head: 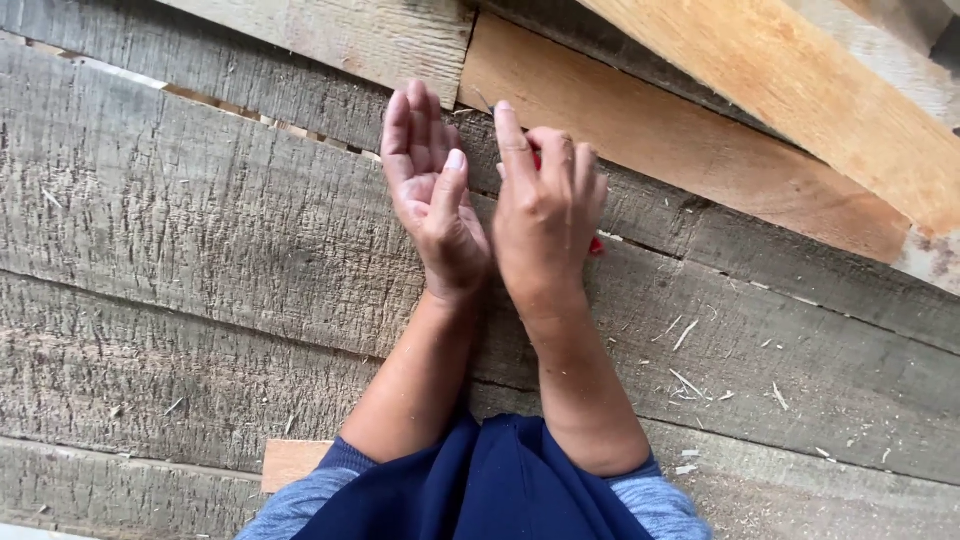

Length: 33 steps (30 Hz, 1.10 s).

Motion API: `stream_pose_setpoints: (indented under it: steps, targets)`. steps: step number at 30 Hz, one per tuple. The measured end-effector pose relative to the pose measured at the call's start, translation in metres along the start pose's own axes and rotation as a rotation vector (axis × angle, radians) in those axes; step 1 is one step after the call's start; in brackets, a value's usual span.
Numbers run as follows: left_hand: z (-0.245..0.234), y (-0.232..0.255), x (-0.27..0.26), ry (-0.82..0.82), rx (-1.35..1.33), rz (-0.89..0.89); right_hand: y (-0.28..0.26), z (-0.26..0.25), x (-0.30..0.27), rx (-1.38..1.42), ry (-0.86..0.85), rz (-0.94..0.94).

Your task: Cutting and trimming thin wooden strips using a utility knife in a workshop environment.

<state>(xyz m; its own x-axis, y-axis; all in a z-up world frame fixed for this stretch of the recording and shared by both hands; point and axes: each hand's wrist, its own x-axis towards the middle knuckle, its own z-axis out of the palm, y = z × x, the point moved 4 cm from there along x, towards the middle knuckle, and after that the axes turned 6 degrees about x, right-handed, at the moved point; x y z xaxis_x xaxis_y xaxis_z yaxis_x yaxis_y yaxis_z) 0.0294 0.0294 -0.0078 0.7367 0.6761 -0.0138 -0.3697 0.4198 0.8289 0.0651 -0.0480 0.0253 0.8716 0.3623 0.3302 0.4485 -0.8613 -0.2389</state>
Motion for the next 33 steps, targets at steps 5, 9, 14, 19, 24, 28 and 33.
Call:
stream_pose_setpoints:
  steps: [5, 9, 14, 19, 24, 28, 33]
  targets:
    - [0.001, -0.001, 0.001, -0.034, 0.032, 0.009, -0.001, -0.005, 0.000, -0.033, -0.011, -0.014]
    - [0.006, 0.003, 0.001, -0.068, 0.073, -0.014, -0.002, -0.006, -0.002, -0.085, -0.004, 0.003]
    - [0.008, 0.004, 0.002, -0.098, 0.157, -0.016, 0.006, -0.003, -0.006, -0.055, -0.034, 0.019]
    - [0.011, -0.015, -0.007, -0.230, 0.759, 0.247, 0.020, -0.016, -0.009, 0.086, -0.056, 0.018]
    - [0.030, -0.007, -0.011, -0.414, 1.299, 0.309, 0.058, -0.062, -0.030, 0.275, -0.057, 0.322]
    - [0.032, -0.010, -0.013, -0.505, 1.419, 0.337, 0.116, -0.070, -0.070, 0.200, -0.012, 0.497]
    - [0.026, -0.021, -0.011, -0.496, 1.456, 0.359, 0.172, -0.078, -0.096, 0.162, 0.110, 0.640]
